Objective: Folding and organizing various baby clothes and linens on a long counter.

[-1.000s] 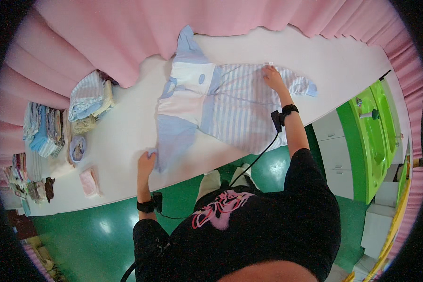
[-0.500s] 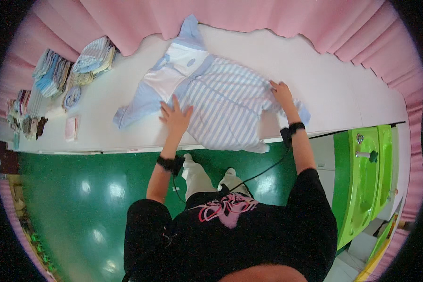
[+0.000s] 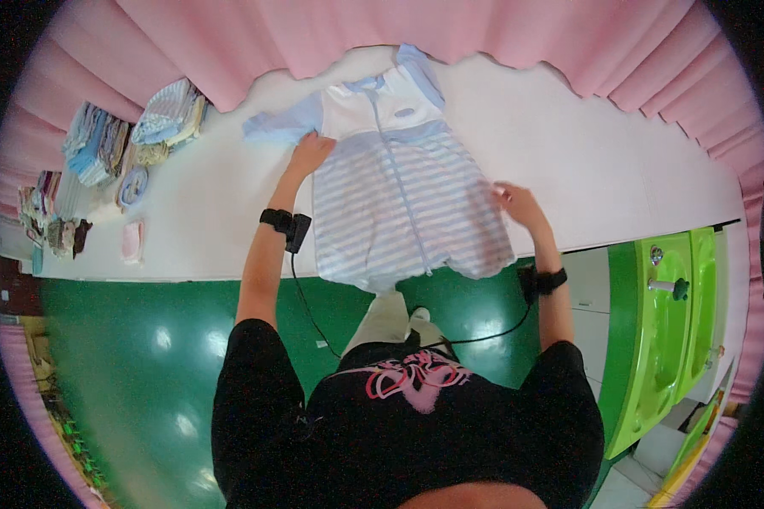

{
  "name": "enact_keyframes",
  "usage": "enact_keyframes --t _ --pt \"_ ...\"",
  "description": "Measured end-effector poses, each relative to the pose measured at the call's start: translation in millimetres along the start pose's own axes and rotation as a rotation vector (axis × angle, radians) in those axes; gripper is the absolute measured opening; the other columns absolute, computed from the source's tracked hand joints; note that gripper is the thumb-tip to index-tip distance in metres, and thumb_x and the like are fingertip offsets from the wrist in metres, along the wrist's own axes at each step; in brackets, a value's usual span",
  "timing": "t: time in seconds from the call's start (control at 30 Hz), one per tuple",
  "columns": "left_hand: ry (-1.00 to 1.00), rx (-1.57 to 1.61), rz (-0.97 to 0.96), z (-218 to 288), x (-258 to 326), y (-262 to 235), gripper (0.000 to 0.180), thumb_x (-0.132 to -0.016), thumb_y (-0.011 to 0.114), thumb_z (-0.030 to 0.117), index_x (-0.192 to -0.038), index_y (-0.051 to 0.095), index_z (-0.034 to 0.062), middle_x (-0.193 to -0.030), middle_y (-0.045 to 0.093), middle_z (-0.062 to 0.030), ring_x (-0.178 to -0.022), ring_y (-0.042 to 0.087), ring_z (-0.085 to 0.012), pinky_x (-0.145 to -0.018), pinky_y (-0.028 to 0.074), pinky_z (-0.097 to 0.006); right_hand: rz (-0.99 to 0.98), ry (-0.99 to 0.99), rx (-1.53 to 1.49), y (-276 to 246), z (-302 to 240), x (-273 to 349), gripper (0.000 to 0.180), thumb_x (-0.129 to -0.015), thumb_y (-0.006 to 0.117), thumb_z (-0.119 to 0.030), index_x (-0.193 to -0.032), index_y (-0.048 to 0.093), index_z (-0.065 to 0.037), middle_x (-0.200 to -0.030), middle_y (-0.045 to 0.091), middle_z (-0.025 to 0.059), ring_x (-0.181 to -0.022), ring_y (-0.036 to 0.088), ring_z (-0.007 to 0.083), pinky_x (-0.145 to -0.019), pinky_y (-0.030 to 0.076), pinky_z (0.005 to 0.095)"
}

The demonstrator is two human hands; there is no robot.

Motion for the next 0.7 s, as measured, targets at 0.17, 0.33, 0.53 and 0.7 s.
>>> enact_keyframes --t 0.17,0.33,0.53,0.7 --pt "-0.541 0.344 0.738 -85.1 -21.6 -33.7 0.049 -0.068 0.055 0.024 -0.109 0.041 0.0016 -0.107 0.045 -0.0203 -0.091 0.048 -0.0327 -0.077 0.040 -0.038 0.227 0.225 -0.398 -10.8 42.5 -114.9 0.032 -0.075 0.053 -0.029 -0.096 0.054 -0.005 -0.069 0.057 0.0088 -0.057 0.054 0.0174 -0.053 0.045 0.0272" --pt "-0.825 0.928 0.864 -268.7 4.8 -4.3 0.068 -0.061 0.060 0.020 -0.118 0.029 0.0005 -0.099 0.048 -0.0221 -0.086 0.051 -0.0296 -0.074 0.042 -0.037 0.098 0.237 -0.793 30.6 -26.9 -226.5 0.028 -0.074 0.055 -0.029 -0.085 0.054 -0.003 -0.061 0.053 0.0037 -0.052 0.050 0.0103 -0.046 0.041 0.0223" --pt "-0.296 0.867 0.170 -181.3 -23.1 -29.9 0.078 -0.057 0.064 0.016 -0.125 0.026 0.0111 -0.104 0.043 -0.0217 -0.091 0.048 -0.0285 -0.078 0.040 -0.035 0.069 0.242 -0.768 42.2 -11.6 -294.5 0.027 -0.072 0.056 -0.029 -0.072 0.055 -0.002 -0.057 0.051 0.0036 -0.043 0.045 0.0102 -0.040 0.037 0.0224" --pt "-0.169 0.005 0.393 -170.5 -26.1 -48.7 0.050 -0.055 0.066 0.014 -0.103 0.052 0.0124 -0.120 0.032 -0.0135 -0.106 0.036 -0.0292 -0.087 0.032 -0.040 0.240 0.279 -0.489 43.2 2.3 -335.4 0.031 -0.070 0.057 -0.029 -0.076 0.053 0.001 -0.066 0.054 0.0075 -0.056 0.049 0.0187 -0.050 0.040 0.0294"
Point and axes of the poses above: each hand's wrist, its own x-axis away from the middle knuckle, its own y-axis out of the palm, z = x × y, the point moved 5 cm from there along -x, towards the middle knuckle
